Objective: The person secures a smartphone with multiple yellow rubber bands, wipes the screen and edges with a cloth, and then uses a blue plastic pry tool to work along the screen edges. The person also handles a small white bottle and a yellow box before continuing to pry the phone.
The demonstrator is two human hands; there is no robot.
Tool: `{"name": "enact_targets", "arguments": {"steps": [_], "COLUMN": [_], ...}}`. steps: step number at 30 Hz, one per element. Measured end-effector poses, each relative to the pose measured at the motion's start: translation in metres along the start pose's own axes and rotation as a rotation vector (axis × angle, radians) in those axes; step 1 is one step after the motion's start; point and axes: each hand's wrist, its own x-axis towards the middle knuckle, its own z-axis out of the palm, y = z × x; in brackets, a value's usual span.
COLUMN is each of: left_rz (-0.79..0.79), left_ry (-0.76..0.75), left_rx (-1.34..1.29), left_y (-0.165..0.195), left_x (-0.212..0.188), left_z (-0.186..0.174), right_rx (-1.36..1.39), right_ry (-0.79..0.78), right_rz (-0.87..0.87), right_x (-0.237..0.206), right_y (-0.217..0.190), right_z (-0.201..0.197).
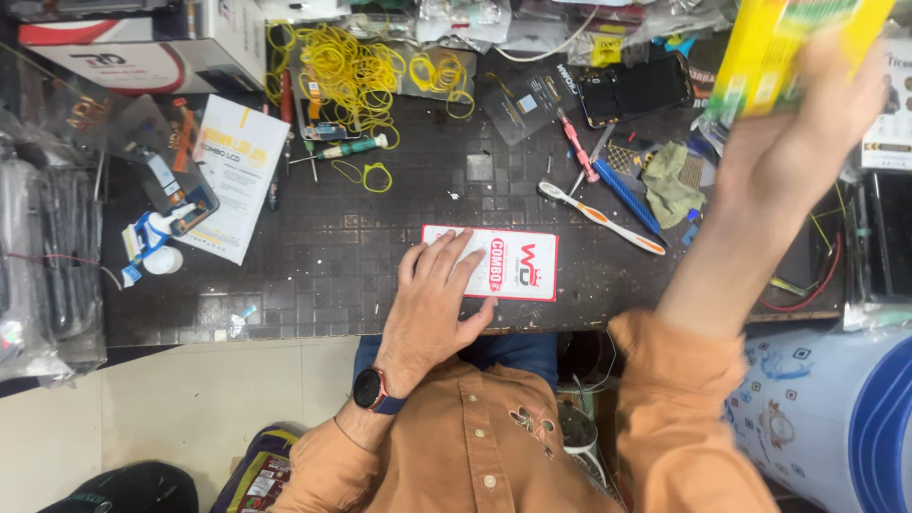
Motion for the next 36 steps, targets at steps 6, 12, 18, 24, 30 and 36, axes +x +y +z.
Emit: {"name": "enact_targets", "arguments": {"steps": [6, 12, 18, 24, 30, 36], "left_rz": [0.014, -0.075, -0.584, -0.806, -0.851, -0.871], "left_ry": [0.045, 0.172, -0.081, -0.115, -0.241, -0.27], "left_rx": [-0.117, -0.611, -1.818, -1.893, -2.059, -2.066], "left_y": [-0.002, 0.003, 0.029, 0.038, 0.041, 0.046], "left_x": [0.0, -0.017, -0.036, -0.036, -0.036, -0.034], "left_z": [-0.007, -0.004, 0.013, 0.019, 0.008, 0.008], "right_rx": [0.278, 0.24, -0.025, 0.089, 0.258, 0.015], "right_ry": [0.164, 0.264, 0.07, -0.31, -0.347, -0.297], "right_rz": [0.368, 0.598, 0.723, 0.656, 0.607, 0.326], "right_x": [-0.135, -0.199, -0.234, -0.22, -0.221, -0.221], "right_y": [-0.017, -0.039, -0.067, -0.107, -0.109, -0.113], "right_z": [-0.005, -0.016, -0.018, -0.01, -0.001, 0.002]}}
